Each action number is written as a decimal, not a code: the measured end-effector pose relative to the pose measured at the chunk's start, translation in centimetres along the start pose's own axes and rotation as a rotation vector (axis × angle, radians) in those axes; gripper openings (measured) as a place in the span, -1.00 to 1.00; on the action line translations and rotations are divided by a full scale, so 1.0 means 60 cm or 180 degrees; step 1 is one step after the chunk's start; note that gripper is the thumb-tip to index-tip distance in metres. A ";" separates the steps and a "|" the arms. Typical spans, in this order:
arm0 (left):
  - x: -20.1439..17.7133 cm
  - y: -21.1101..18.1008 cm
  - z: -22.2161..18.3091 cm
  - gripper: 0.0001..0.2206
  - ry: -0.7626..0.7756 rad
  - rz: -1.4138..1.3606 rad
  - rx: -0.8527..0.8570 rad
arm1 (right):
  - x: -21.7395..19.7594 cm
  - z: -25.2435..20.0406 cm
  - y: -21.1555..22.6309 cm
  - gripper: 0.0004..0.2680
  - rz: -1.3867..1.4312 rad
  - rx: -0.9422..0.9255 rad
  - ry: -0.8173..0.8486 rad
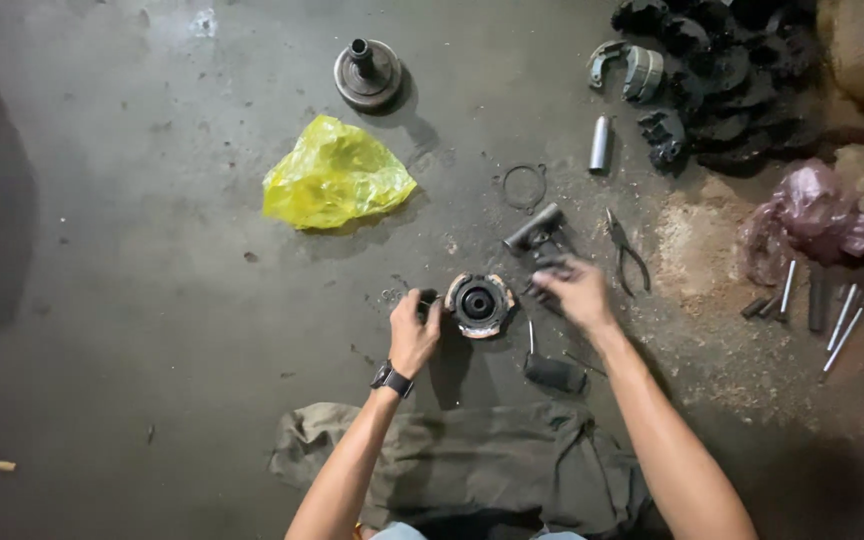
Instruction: Cleaning and assembling mechanical motorcycle parts while sitting on a workshop floor.
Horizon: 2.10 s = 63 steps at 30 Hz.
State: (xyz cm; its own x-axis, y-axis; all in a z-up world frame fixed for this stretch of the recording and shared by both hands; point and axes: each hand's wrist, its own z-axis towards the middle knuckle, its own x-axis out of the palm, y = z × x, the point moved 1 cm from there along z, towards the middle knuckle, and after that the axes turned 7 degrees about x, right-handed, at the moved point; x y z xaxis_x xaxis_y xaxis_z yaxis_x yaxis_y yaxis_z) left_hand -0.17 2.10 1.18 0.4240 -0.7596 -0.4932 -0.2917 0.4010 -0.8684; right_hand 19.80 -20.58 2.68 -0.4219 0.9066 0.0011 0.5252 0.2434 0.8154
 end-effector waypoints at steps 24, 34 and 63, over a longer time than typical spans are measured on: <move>0.043 0.026 0.013 -0.62 0.0175 0.0156 -0.0207 | 0.079 -0.022 -0.018 -0.69 -0.2520 -0.0164 -0.0211; 0.030 0.006 0.015 -0.63 0.0140 0.0066 -0.0325 | 0.070 -0.006 -0.020 -0.70 -0.2547 0.0243 -0.0052; -0.021 -0.047 0.020 -0.78 -0.0347 -0.0210 -0.0412 | -0.059 0.076 0.095 -0.88 -0.0680 -0.0305 -0.0663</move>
State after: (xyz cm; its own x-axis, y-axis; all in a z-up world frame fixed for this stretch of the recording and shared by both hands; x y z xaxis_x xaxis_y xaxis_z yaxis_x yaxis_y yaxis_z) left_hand 1.16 2.54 4.19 0.5344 -0.7191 -0.4442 -0.3652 0.2775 -0.8886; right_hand 27.64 -20.85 4.67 -0.3497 0.8919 -0.2867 0.3647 0.4115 0.8353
